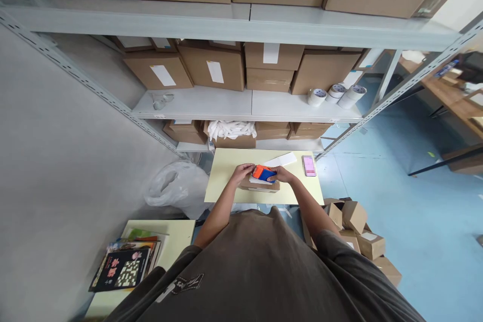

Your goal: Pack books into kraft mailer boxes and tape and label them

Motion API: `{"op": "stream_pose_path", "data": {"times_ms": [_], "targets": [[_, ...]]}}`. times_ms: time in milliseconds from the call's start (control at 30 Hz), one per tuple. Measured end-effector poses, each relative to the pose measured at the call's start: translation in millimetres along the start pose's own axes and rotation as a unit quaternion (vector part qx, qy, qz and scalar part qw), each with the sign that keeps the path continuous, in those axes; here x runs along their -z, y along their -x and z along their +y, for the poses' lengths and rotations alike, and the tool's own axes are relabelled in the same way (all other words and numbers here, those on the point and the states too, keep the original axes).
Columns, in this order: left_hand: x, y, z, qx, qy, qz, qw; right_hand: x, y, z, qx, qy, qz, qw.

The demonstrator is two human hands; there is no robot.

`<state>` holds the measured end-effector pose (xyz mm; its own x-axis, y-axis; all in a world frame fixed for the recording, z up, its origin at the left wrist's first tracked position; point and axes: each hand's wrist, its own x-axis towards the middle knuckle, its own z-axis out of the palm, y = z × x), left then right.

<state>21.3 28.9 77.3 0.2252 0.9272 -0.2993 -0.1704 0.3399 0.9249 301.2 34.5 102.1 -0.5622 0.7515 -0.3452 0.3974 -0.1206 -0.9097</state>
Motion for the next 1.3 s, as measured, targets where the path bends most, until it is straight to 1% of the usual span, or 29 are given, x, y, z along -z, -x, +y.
{"op": "stream_pose_path", "data": {"times_ms": [100,333,500,567,667,767,900,1000,1067,1167,1300], "targets": [[-0.4,0,12,-0.004,-0.013,-0.013,1.000,2,1,-7,0.002,0.008,0.012,1.000],[-3.2,4,42,-0.057,-0.094,-0.012,0.994,6,5,-29,0.031,-0.007,0.033,0.999],[-7.6,7,53,-0.026,-0.113,-0.068,0.991,8,7,-38,0.036,-0.002,0.024,0.999],[-9.8,9,56,-0.044,-0.133,-0.064,0.988,8,9,-40,0.043,0.005,0.022,0.999],[-13.2,12,61,-0.104,-0.184,-0.019,0.977,4,12,-41,0.054,0.007,0.040,0.998],[-17.1,15,66,-0.140,-0.208,0.038,0.967,-6,13,-37,0.045,0.000,0.082,0.996],[-26.5,16,62,-0.153,-0.215,0.095,0.960,-19,11,-30,0.036,0.004,0.168,0.985],[-35.5,12,51,-0.142,-0.217,0.152,0.954,-19,5,-29,0.025,0.020,0.201,0.979],[-39.0,8,43,-0.116,-0.220,0.187,0.950,-15,0,-30,0.011,0.040,0.200,0.979],[-37.1,5,35,-0.070,-0.237,0.226,0.942,-10,-5,-31,-0.011,0.064,0.179,0.982],[-29.6,9,27,-0.052,-0.235,0.240,0.940,-8,-4,-30,-0.017,0.063,0.148,0.987]]}}
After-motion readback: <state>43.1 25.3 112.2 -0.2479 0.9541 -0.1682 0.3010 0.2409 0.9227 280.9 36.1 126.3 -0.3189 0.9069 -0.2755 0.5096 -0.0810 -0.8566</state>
